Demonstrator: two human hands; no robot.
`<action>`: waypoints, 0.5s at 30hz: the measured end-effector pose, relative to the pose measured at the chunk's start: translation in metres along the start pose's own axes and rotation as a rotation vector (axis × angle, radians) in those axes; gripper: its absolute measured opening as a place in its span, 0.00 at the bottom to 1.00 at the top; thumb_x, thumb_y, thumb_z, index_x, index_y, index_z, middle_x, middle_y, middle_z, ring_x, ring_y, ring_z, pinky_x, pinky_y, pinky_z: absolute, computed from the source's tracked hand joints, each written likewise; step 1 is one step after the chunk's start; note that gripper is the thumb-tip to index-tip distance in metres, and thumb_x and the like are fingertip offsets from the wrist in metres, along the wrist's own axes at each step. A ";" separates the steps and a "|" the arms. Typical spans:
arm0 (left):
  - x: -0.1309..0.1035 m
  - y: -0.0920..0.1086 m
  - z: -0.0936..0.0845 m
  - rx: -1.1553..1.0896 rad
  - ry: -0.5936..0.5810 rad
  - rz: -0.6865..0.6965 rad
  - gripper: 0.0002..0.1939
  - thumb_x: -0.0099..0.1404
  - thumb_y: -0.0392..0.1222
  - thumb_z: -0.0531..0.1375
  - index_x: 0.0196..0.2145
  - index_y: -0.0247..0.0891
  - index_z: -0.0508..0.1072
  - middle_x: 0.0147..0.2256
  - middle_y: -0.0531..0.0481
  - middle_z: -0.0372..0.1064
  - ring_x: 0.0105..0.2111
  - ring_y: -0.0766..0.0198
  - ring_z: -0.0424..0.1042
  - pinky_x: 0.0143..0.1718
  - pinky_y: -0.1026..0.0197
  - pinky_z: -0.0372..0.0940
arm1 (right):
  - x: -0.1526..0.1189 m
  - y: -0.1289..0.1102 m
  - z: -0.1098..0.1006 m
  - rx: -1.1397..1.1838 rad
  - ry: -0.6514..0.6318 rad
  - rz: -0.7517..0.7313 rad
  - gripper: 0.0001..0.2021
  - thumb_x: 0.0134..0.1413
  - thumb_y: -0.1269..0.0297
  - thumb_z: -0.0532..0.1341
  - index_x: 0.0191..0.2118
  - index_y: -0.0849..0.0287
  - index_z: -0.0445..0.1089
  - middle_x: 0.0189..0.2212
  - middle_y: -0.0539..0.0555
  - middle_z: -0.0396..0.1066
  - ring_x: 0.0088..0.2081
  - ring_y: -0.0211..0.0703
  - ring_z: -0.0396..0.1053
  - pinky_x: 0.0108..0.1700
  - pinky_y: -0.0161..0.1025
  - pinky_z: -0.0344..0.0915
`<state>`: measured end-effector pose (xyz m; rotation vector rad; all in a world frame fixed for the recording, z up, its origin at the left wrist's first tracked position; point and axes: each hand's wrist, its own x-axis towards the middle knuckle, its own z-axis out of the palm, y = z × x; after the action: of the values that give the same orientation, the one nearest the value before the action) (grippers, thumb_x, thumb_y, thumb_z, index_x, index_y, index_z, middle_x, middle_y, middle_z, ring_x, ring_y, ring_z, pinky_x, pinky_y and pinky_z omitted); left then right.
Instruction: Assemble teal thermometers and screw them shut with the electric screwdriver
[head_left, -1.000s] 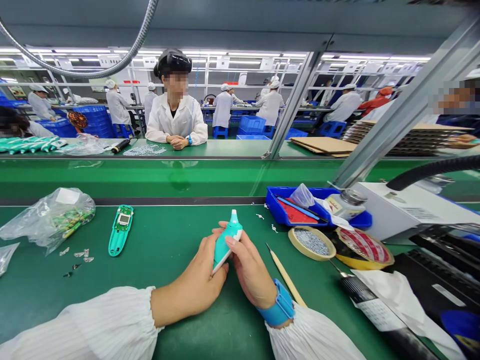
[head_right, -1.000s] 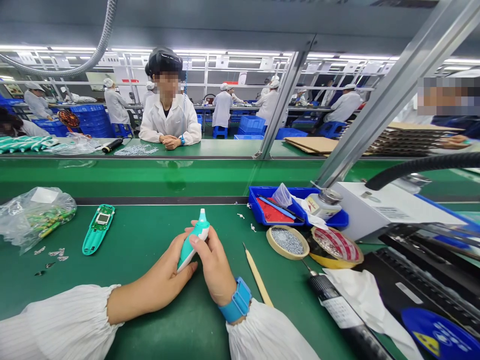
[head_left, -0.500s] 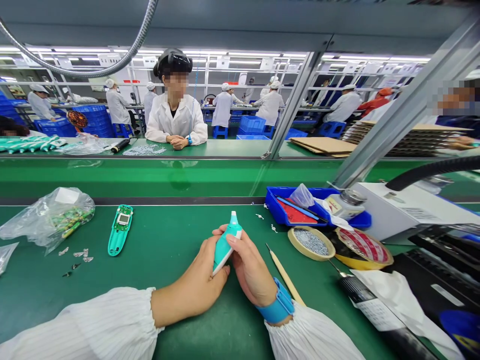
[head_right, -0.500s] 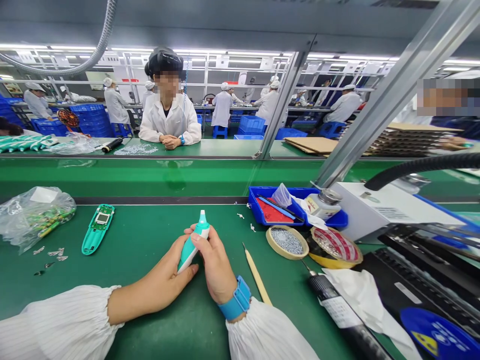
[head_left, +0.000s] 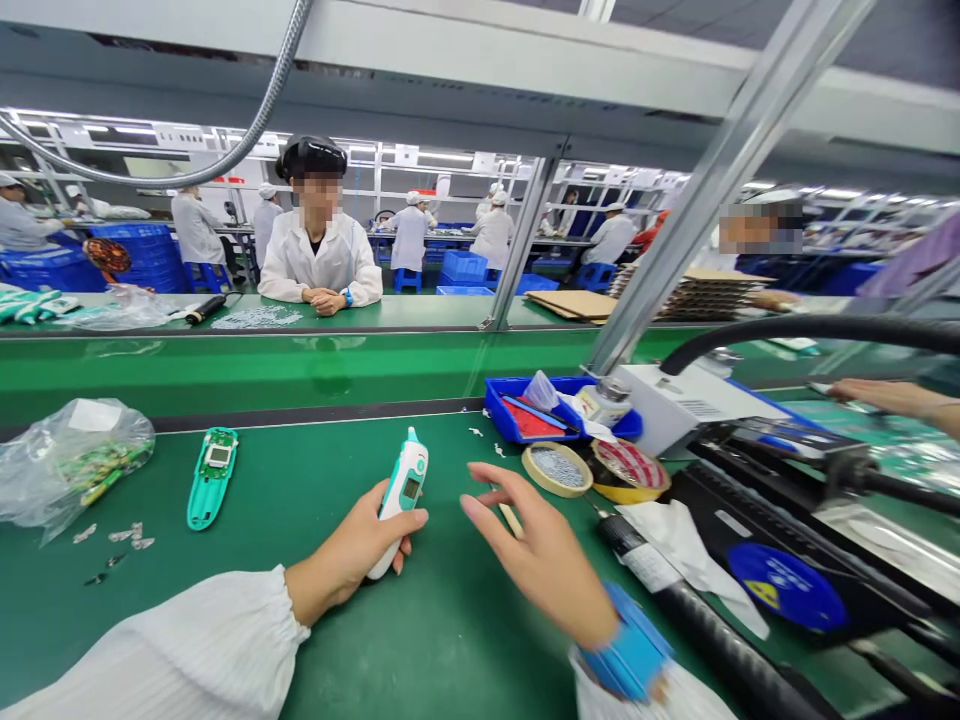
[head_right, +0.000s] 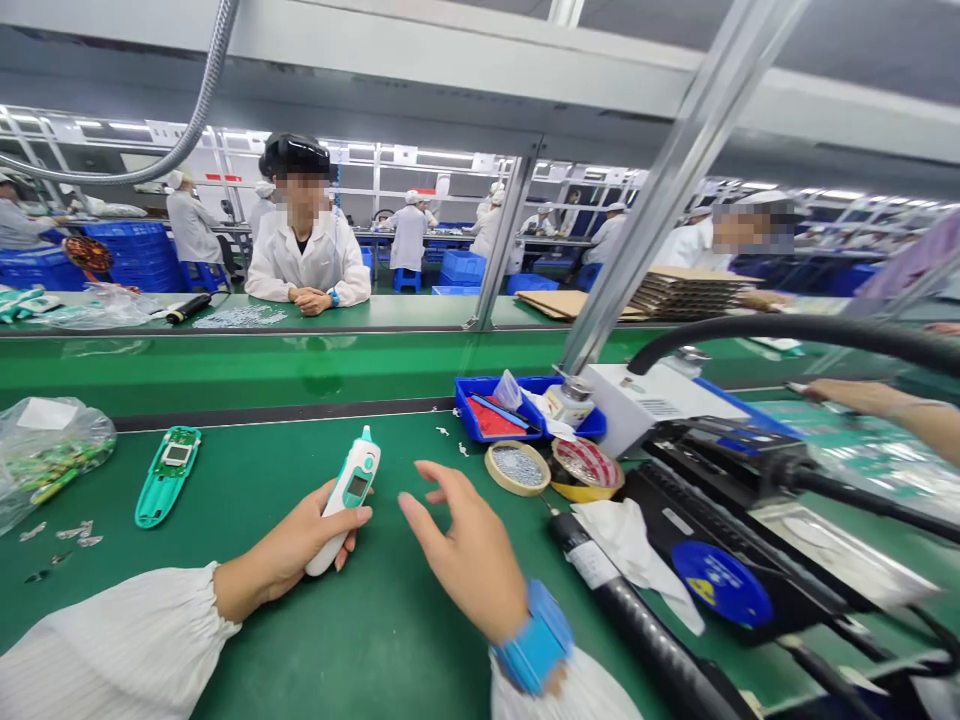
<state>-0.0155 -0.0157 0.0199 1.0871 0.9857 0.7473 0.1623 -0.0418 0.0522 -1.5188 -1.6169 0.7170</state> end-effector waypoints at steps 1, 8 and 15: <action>-0.002 0.000 0.000 0.038 -0.031 0.011 0.20 0.51 0.50 0.62 0.37 0.35 0.61 0.19 0.59 0.56 0.17 0.73 0.58 0.17 0.70 0.56 | -0.012 0.006 -0.021 -0.119 0.064 -0.041 0.18 0.48 0.52 0.58 0.45 0.51 0.66 0.43 0.54 0.67 0.41 0.49 0.66 0.43 0.45 0.62; -0.009 0.004 0.005 0.055 -0.117 -0.082 0.21 0.48 0.48 0.64 0.34 0.36 0.60 0.21 0.57 0.61 0.18 0.72 0.61 0.19 0.68 0.59 | -0.086 0.083 -0.155 -0.642 0.152 0.176 0.22 0.43 0.43 0.56 0.40 0.51 0.68 0.36 0.59 0.72 0.35 0.52 0.70 0.35 0.45 0.68; -0.011 0.000 0.015 -0.208 -0.088 -0.162 0.18 0.44 0.34 0.61 0.33 0.36 0.58 0.23 0.57 0.59 0.17 0.75 0.57 0.16 0.69 0.55 | -0.097 0.100 -0.153 -0.634 -0.151 0.090 0.24 0.54 0.51 0.49 0.54 0.54 0.59 0.30 0.55 0.74 0.29 0.47 0.72 0.29 0.38 0.70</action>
<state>-0.0066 -0.0311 0.0247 0.8425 0.8882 0.6484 0.3426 -0.1426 0.0342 -2.0268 -2.0200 0.3807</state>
